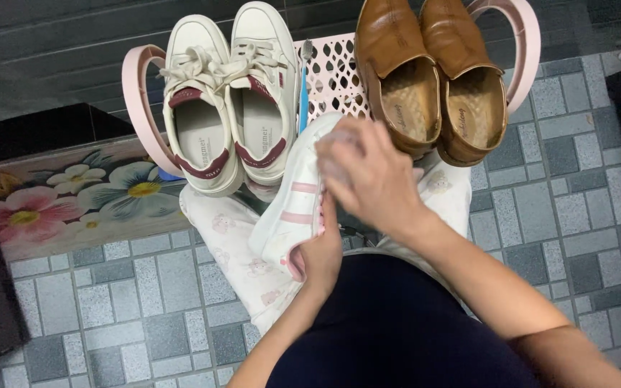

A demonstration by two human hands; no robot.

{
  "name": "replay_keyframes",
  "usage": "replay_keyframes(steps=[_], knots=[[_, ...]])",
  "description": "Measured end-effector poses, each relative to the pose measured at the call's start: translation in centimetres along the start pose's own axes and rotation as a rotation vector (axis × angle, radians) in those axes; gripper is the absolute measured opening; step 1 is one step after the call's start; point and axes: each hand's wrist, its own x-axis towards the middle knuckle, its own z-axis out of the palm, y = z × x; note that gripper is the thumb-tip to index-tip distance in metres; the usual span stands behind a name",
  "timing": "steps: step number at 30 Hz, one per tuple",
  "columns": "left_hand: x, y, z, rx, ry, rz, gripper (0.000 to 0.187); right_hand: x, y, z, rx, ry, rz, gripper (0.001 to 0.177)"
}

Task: Cleaning a pair of white sneakers with a cloth

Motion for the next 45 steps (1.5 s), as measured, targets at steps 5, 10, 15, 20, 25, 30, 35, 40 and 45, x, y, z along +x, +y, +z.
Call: replay_keyframes(steps=[5,10,15,20,25,30,35,40,45], knots=[[-0.2,0.1,0.0,0.073,-0.047,-0.035,0.033,1.0,2.2,0.8,-0.024,0.056,0.105,0.018],[0.0,-3.8,0.0,-0.019,-0.024,0.061,0.035,1.4,-0.6,0.5,-0.074,0.064,-0.006,0.020],[0.1,0.8,-0.3,-0.229,0.027,-0.245,0.034,1.9,2.6,0.4,0.043,0.011,0.125,0.020],[0.1,-0.2,-1.4,-0.618,-0.021,-0.204,0.040,1.5,5.6,-2.7,0.552,0.088,0.278,0.030],[0.6,1.3,-2.0,-0.818,-0.065,-0.263,0.048,-0.2,5.9,-5.1,0.942,0.028,0.363,0.047],[0.5,2.0,-3.2,-0.812,-0.270,-0.280,0.053,-0.6,5.4,-6.8,0.995,-0.164,0.149,0.043],[0.6,2.5,-4.3,-0.696,-0.415,-0.236,0.052,-0.8,4.2,-7.5,0.872,-0.188,0.054,0.038],[0.0,3.2,-5.1,-0.553,-0.460,-0.092,0.042,-2.0,3.4,-6.7,0.832,-0.091,0.202,0.025],[-0.9,3.0,-5.5,-0.108,-0.307,0.146,0.024,-2.5,3.0,-5.9,0.953,0.035,0.473,0.022]])
